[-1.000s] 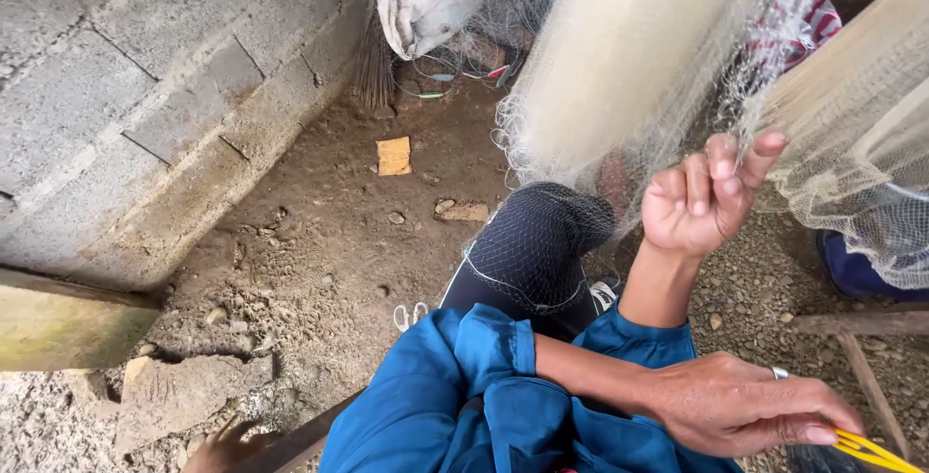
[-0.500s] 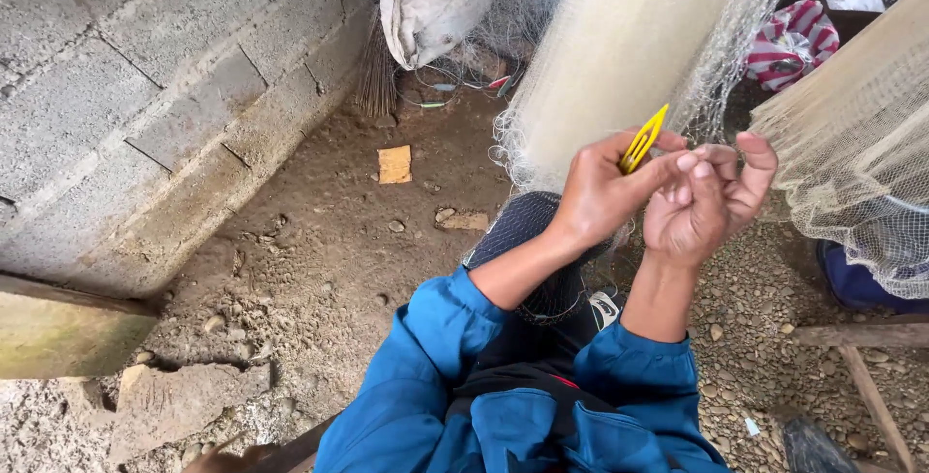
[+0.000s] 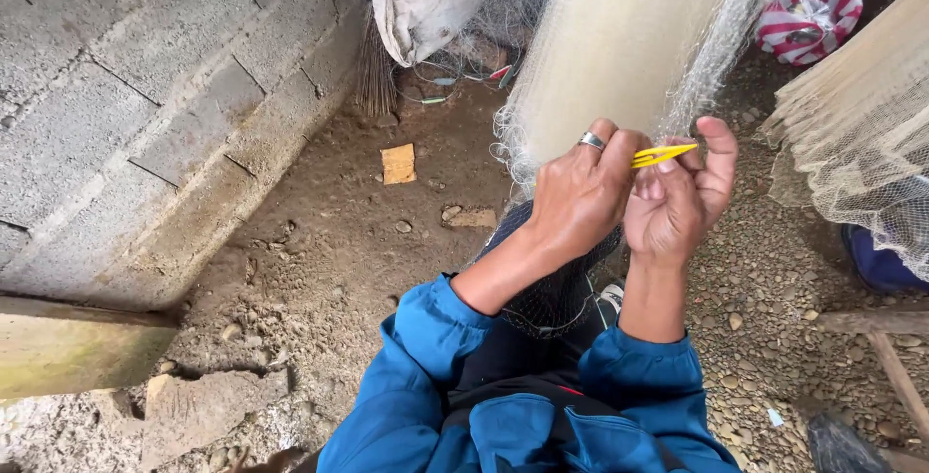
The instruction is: Repairing or weaving a large white fishing net using a yellow net needle tool.
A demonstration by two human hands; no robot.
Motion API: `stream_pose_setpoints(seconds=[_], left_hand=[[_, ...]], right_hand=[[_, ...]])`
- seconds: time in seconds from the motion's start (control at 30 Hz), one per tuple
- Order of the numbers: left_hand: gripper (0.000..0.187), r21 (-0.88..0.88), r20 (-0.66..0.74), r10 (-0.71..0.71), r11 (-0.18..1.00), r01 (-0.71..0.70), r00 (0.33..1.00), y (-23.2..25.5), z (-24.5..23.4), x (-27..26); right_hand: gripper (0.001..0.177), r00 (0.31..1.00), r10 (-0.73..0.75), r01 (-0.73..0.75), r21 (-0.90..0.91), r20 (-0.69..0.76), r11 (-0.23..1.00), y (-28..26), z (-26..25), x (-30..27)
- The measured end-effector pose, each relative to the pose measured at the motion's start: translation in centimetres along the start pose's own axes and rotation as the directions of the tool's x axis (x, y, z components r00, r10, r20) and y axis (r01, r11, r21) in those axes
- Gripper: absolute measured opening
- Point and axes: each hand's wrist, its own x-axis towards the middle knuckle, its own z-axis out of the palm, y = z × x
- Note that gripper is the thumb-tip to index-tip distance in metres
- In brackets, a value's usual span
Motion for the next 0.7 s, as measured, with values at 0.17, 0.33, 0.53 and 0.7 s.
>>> stream_pose_setpoints(seconds=[0.17, 0.33, 0.53, 0.7], left_hand=[[0.013, 0.076, -0.027, 0.042, 0.996, -0.039, 0.999, -1.3, 0.3, -0.2], [0.013, 0.064, -0.024, 0.060, 0.996, -0.059, 0.998, -2.0, 0.4, -0.5], [0.016, -0.064, 0.009, -0.043, 0.997, 0.044, 0.999, -2.6, 1.0, -0.6], [0.011, -0.344, 0.040, -0.187, 0.920, 0.189, 0.982, -3.5, 0.9, -0.4]], right_hand=[[0.041, 0.991, 0.104, -0.110, 0.072, 0.083, 0.991, 0.0, 0.5, 0.0], [0.041, 0.967, 0.206, -0.231, 0.185, 0.147, 0.955, 0.3, 0.3, -0.2], [0.036, 0.954, 0.272, -0.298, 0.332, 0.124, 0.895, 1.7, -0.8, -1.1], [0.043, 0.987, 0.151, -0.144, 0.121, -0.056, 0.982, 0.8, 1.0, -1.7]])
